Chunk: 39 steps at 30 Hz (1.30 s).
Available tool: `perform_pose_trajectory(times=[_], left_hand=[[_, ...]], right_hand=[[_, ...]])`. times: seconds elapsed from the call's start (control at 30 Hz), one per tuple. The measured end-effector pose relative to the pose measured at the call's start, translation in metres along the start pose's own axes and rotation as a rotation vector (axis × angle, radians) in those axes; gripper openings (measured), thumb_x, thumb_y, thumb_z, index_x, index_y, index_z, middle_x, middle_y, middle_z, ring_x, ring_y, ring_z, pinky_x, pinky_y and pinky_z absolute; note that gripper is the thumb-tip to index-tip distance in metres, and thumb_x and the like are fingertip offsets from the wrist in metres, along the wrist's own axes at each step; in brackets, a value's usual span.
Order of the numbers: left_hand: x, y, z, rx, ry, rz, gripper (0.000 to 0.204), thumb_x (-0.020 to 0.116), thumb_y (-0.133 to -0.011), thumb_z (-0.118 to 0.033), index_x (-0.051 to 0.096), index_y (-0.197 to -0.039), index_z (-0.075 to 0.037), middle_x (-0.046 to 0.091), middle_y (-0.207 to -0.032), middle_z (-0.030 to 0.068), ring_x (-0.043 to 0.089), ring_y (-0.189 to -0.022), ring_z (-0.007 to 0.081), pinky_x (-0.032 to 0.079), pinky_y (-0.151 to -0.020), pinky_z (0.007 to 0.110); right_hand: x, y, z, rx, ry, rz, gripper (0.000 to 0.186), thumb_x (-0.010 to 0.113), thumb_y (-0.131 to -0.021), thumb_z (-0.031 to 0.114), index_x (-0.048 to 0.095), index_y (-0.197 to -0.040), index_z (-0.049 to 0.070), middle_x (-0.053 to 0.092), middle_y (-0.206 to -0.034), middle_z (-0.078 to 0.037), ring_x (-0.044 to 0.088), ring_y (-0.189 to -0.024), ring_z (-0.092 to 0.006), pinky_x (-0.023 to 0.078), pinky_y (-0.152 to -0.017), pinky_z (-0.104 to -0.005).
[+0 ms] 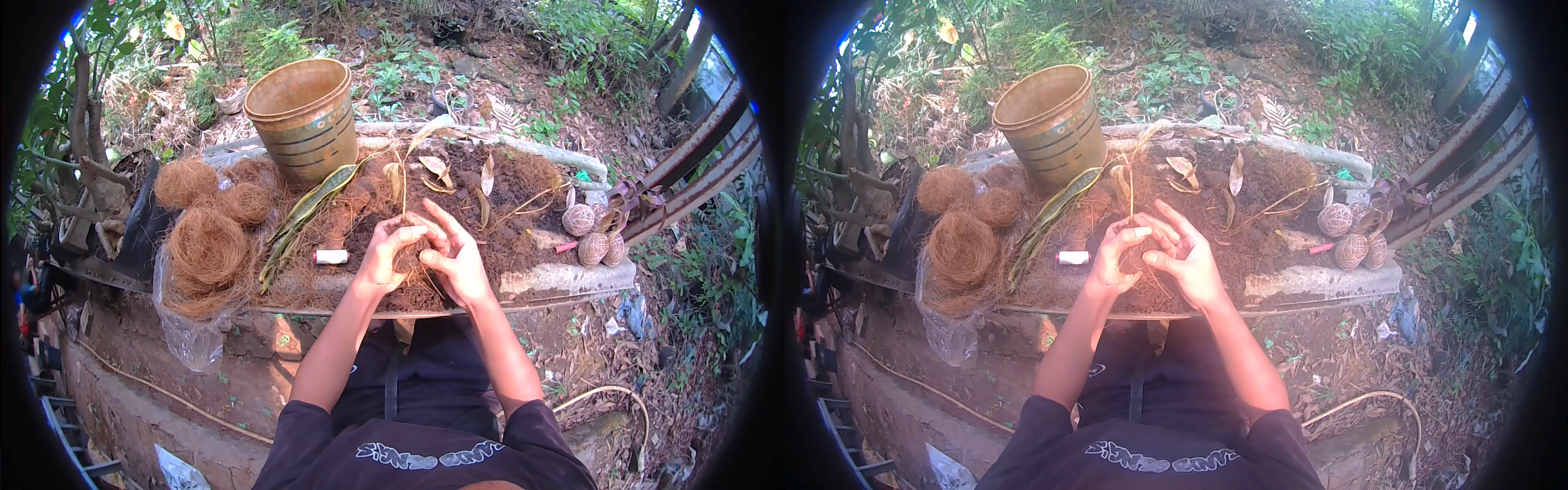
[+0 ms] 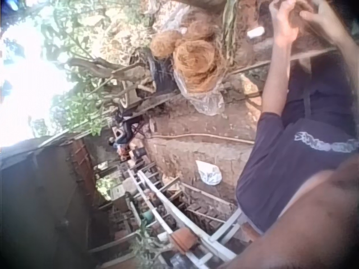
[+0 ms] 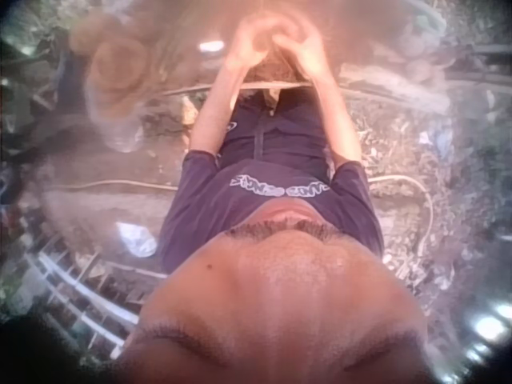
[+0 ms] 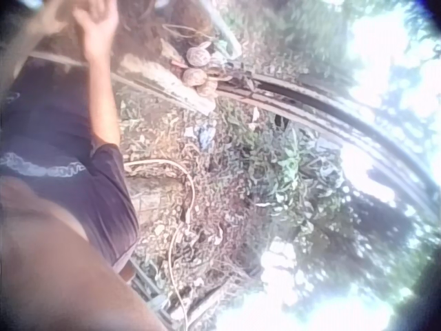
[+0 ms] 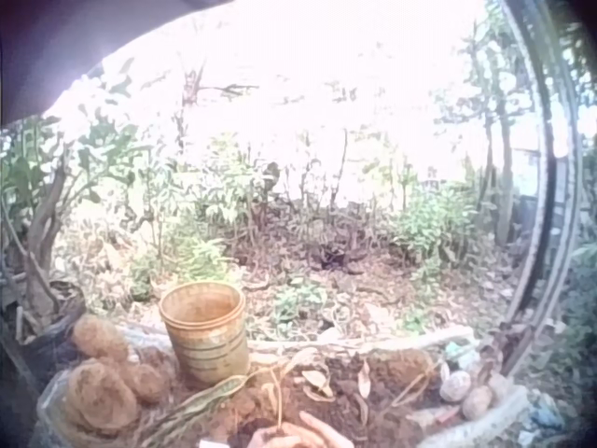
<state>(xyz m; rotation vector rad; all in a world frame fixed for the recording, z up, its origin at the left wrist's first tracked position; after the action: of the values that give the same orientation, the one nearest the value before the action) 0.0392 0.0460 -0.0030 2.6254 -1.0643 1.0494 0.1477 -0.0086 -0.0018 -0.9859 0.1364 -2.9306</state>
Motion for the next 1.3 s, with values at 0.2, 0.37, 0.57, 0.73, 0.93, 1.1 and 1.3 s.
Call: perform_pose_trajectory(times=[0.2, 0.37, 0.57, 0.73, 0.93, 1.1, 1.3], left_hand=[[-0.024, -0.001, 0.020, 0.046, 0.093, -0.282, 0.018, 0.056, -0.094, -0.019, 0.060, -0.094, -0.002, 0.065, -0.084, 0.0101, 0.065, -0.084, 0.0196, 0.052, -0.081, 0.033], [-0.016, -0.007, 0.007, 0.116, -0.076, -0.178, 0.028, 0.045, -0.098, -0.023, 0.059, -0.085, -0.002, 0.062, -0.081, 0.0096, 0.063, -0.080, 0.0208, 0.051, -0.077, 0.036], [-0.010, -0.004, -0.006, 0.005, 0.014, -0.174, 0.025, 0.047, -0.094, -0.018, 0.060, -0.102, 0.002, 0.063, -0.078, 0.0074, 0.063, -0.077, 0.0176, 0.052, -0.072, 0.032], [-0.012, -0.006, -0.006, 0.085, 0.039, -0.195, 0.022, 0.045, -0.095, -0.013, 0.060, -0.104, 0.000, 0.065, -0.079, 0.0093, 0.064, -0.070, 0.0180, 0.054, -0.069, 0.031], [-0.002, -0.005, 0.003, 0.195, -0.038, -0.364, 0.017, 0.051, -0.094, -0.013, 0.062, -0.093, 0.000, 0.065, -0.080, 0.0098, 0.065, -0.072, 0.0183, 0.055, -0.072, 0.030], [-0.001, -0.001, 0.004, 0.231, -0.031, -0.445, 0.018, 0.053, -0.093, -0.014, 0.062, -0.087, 0.000, 0.064, -0.079, 0.0092, 0.062, -0.070, 0.0175, 0.052, -0.069, 0.031], [-0.002, 0.001, 0.005, 0.222, -0.079, -0.335, 0.023, 0.055, -0.094, -0.022, 0.061, -0.085, -0.001, 0.062, -0.075, 0.0093, 0.061, -0.067, 0.0179, 0.052, -0.068, 0.031]], right_hand=[[0.002, 0.000, 0.000, -0.087, 0.169, -0.142, 0.067, 0.072, -0.082, -0.007, 0.041, -0.141, -0.003, 0.053, -0.135, -0.018, 0.051, -0.129, -0.0238, 0.047, -0.104, -0.0347], [0.004, 0.007, 0.003, -0.233, 0.211, -0.209, 0.052, 0.075, -0.082, -0.002, 0.053, -0.129, -0.005, 0.058, -0.130, -0.017, 0.057, -0.122, -0.0245, 0.046, -0.103, -0.0359], [0.006, 0.019, 0.019, -0.535, 0.775, -0.208, 0.027, 0.074, -0.082, 0.000, 0.070, -0.108, 0.000, 0.068, -0.115, -0.015, 0.060, -0.120, -0.0282, 0.046, -0.102, -0.0386], [0.002, 0.021, 0.007, -0.448, 0.677, -0.326, 0.039, 0.075, -0.081, 0.002, 0.065, -0.118, -0.002, 0.063, -0.124, -0.015, 0.056, -0.124, -0.0262, 0.044, -0.104, -0.0373], [0.014, 0.008, -0.016, -0.270, 0.620, -0.226, 0.083, 0.078, -0.083, 0.022, 0.034, -0.149, -0.001, 0.050, -0.140, -0.017, 0.041, -0.137, -0.0229, 0.032, -0.113, -0.0383], [0.018, 0.013, -0.027, -0.321, 0.596, -0.281, 0.073, 0.070, -0.088, 0.020, 0.035, -0.148, -0.002, 0.054, -0.138, -0.021, 0.052, -0.128, -0.0260, 0.039, -0.108, -0.0377], [0.016, 0.017, -0.032, -0.375, 0.698, -0.280, 0.065, 0.065, -0.090, 0.004, 0.036, -0.147, -0.005, 0.046, -0.146, -0.017, 0.045, -0.133, -0.0206, 0.037, -0.110, -0.0325]])
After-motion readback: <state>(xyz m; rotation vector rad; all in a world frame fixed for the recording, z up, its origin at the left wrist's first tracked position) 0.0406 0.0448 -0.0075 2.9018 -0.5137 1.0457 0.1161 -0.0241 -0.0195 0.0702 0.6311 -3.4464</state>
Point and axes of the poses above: each hand's wrist, its own y-axis away from the middle knuckle, its own x-axis out of the palm, z = x × y, the point moved 4 cm from there along -y, towards the middle knuckle
